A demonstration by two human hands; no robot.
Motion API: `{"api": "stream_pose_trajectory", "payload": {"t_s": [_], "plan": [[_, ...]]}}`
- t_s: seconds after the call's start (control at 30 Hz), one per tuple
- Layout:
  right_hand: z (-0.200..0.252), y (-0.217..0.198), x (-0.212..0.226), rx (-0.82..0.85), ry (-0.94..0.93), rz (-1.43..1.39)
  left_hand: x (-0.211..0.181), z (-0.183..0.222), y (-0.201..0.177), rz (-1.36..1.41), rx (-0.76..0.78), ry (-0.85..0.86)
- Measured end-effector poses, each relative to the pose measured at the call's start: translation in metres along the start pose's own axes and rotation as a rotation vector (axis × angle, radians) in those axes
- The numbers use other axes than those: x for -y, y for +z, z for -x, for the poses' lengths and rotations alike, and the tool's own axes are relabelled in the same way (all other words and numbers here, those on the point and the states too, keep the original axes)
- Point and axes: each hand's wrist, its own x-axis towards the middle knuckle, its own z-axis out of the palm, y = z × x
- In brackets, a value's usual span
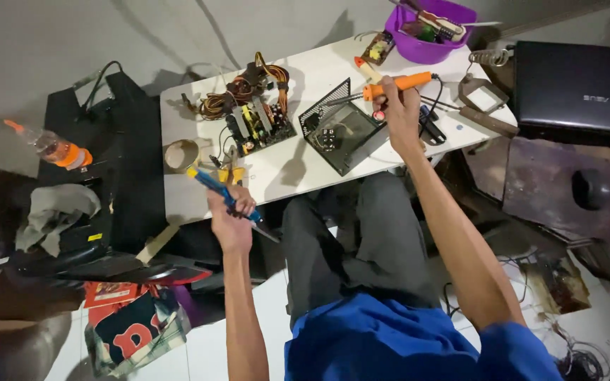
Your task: Using a soldering iron to melt solder and a desoldering pump to remove it from a circuit board.
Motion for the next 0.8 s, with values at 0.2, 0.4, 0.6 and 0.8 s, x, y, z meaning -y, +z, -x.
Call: {"api": "stream_pose_trajectory", "payload": {"t_s": [0.2,0.4,0.6,0.8], "plan": [[0.007,0.004,0.023,0.035,0.016,-0.032,-0.061,0.021,0.047,0.149,0.027,-0.084],[0.009,0.003,0.024,0.039,-0.009,-0.016,-0.076,0.023,0.042,0.12,-0.145,-0.195],[0.005,0.002,0.018,0.053,0.024,0.0,-0.098,0.035,0.056,0.124,-0.355,-0.179],[0.004,0.0,0.02,0.07,0.051,-0.013,-0.079,0.024,-0.004,-0.226,-0.329,-0.052]]}}
